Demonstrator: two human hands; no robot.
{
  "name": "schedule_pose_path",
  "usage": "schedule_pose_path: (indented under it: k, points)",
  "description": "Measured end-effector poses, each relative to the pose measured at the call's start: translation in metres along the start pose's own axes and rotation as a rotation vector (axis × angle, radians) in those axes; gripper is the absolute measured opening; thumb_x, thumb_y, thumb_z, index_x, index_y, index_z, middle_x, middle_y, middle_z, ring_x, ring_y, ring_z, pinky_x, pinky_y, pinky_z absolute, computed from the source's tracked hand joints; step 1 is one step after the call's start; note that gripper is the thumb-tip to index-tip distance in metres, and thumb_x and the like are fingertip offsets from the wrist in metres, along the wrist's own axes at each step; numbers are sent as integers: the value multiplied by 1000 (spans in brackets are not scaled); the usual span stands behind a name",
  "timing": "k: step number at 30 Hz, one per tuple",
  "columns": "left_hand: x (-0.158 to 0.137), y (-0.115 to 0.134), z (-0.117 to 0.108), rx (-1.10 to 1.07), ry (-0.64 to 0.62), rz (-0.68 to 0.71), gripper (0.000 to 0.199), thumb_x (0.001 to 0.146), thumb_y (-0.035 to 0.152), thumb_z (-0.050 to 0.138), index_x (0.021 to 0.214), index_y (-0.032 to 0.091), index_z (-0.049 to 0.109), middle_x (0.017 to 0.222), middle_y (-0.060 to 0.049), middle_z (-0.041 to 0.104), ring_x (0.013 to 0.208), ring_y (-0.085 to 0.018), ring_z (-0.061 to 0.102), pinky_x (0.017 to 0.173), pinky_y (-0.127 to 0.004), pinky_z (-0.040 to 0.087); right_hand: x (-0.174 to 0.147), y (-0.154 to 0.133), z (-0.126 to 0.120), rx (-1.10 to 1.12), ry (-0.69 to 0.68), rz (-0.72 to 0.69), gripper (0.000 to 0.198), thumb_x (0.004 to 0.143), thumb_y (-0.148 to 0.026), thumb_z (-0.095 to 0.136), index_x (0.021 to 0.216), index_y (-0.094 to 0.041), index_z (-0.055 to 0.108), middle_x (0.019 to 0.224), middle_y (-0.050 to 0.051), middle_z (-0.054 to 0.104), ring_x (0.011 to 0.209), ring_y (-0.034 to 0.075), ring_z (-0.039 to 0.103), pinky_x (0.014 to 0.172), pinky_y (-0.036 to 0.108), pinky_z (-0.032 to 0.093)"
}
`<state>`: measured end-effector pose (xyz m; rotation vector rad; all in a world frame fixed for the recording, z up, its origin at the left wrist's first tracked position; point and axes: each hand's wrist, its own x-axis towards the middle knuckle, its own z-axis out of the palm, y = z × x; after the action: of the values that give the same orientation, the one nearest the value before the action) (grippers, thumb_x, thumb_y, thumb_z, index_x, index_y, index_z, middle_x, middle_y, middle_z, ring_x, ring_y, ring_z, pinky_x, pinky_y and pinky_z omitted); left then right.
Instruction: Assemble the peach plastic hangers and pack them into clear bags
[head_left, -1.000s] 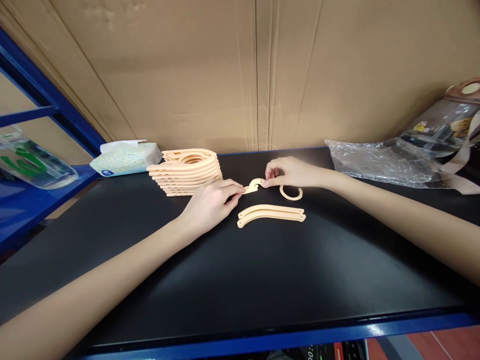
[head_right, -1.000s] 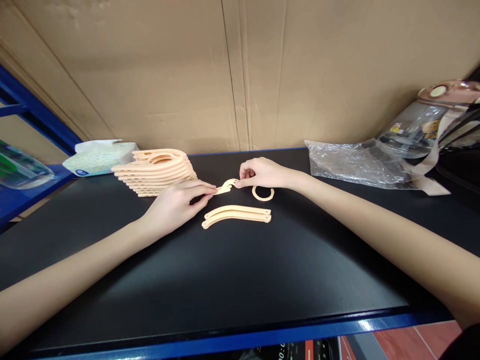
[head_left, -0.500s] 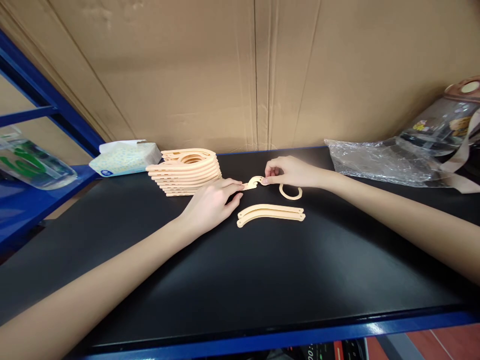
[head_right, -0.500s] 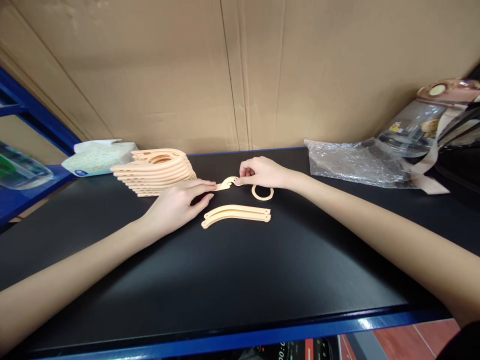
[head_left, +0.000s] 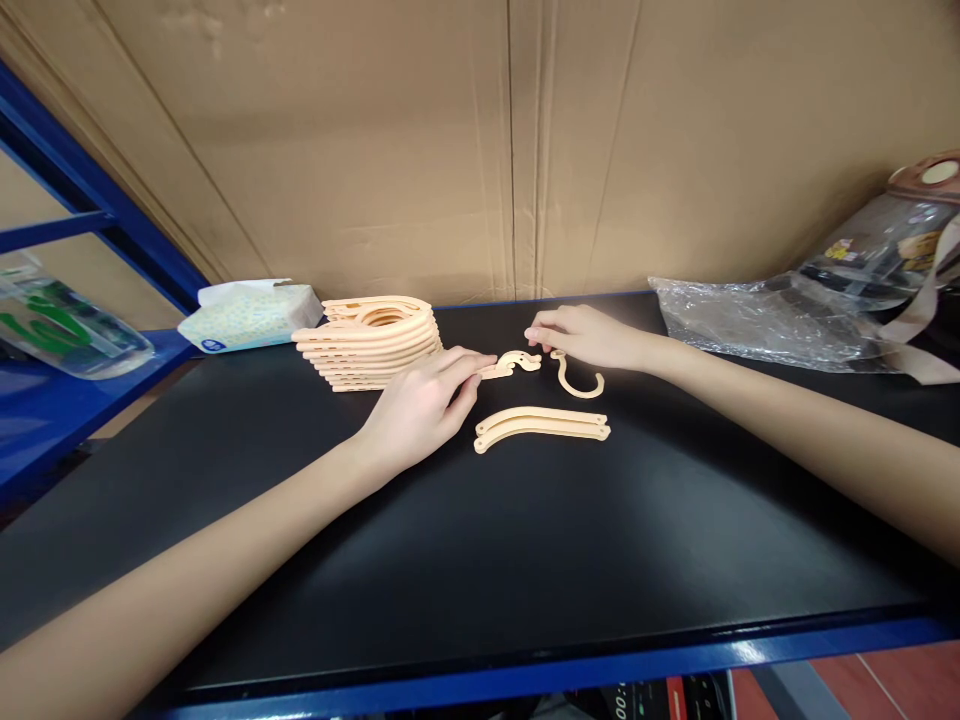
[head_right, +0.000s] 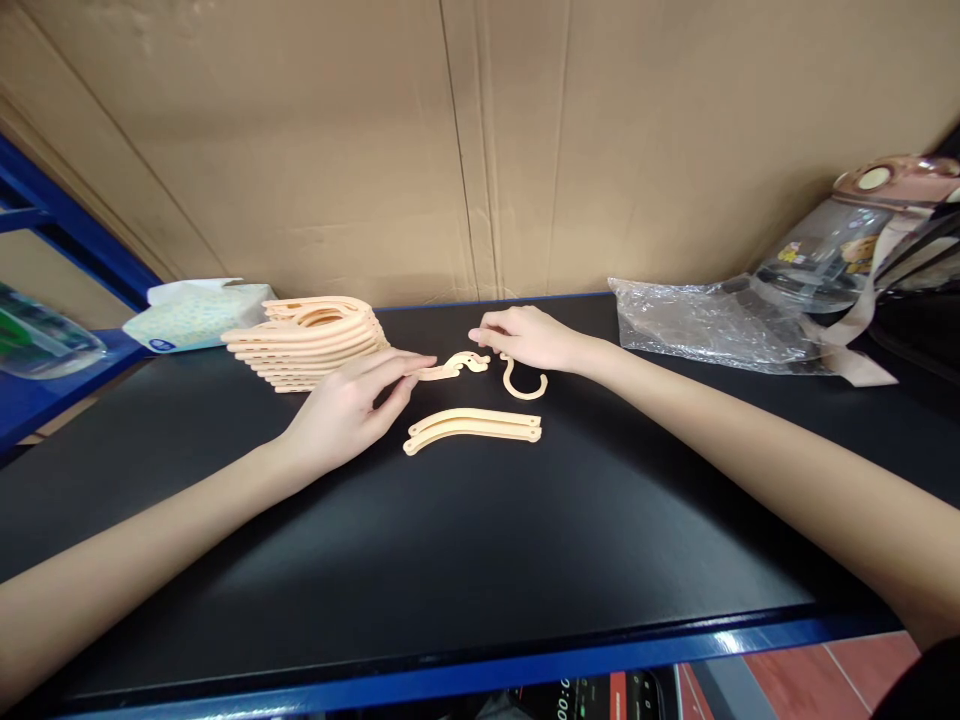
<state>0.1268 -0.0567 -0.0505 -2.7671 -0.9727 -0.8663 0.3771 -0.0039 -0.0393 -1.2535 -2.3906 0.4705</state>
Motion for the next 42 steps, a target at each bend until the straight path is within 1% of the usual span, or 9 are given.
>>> schedule_pose_path:
  k: [4,8,13,17,22,28,34,38,42]
  points:
    - [1,11,-11,-48,39,2,21,95,20,42,105,17,61,97,-5,67,83,-16,62,75,-27,49,2,-6,-16,-142,103,-83,34,91,-46,46,90,-17,64,86,5,68,77,18,59,69,29,39]
    - [2,20,-19,26,-34,92,18,94,26,47,93,17,61,86,-4,65,79,-16,59,67,-26,46,-12,-20,-28,-320,157,-202,29,92,-42,47,86,-19,64,85,4,67,82,20,57,76,33,37]
    - [1,19,-16,48,-215,228,23,94,33,45,97,19,63,94,-4,64,86,-17,58,73,-27,46,-48,-21,-19,-491,89,-280,27,95,-30,39,96,-20,65,93,7,65,87,22,56,79,36,38]
    - [-1,14,-9,44,-231,307,23,94,30,46,107,21,63,106,-4,64,90,-17,59,80,-28,47,-67,-6,-7,-511,132,-295,31,95,-22,37,110,-23,64,108,10,61,96,23,55,82,39,41]
    - [-2,13,-6,21,-250,296,22,94,28,47,109,21,61,108,-3,64,90,-16,60,79,-26,46,-69,3,-1,-507,137,-277,31,95,-23,38,112,-25,64,112,10,60,100,24,53,85,42,43]
    - [-1,15,-7,21,-260,295,22,95,26,45,109,22,61,106,-2,65,90,-15,61,77,-24,46,-66,7,2,-541,155,-290,35,94,-15,38,112,-25,65,116,9,60,107,25,49,87,42,41]
    - [-1,17,-6,-4,-263,261,18,93,25,49,106,22,61,103,-2,64,87,-13,62,71,-21,45,-66,9,-4,-585,139,-314,26,95,-26,44,106,-25,68,116,9,59,108,25,49,89,41,41]
    - [0,18,-6,0,-265,244,18,93,26,49,104,22,62,102,-1,64,82,-13,62,67,-21,45,-64,6,-6,-659,142,-358,26,95,-26,44,100,-22,69,113,10,60,108,26,49,92,41,39]
    - [-1,19,-6,-8,-288,205,22,93,29,49,110,22,60,106,-1,64,86,-13,62,73,-22,46,-63,5,-6,-666,122,-363,27,96,-24,42,92,-18,67,106,11,60,102,25,50,89,40,39]
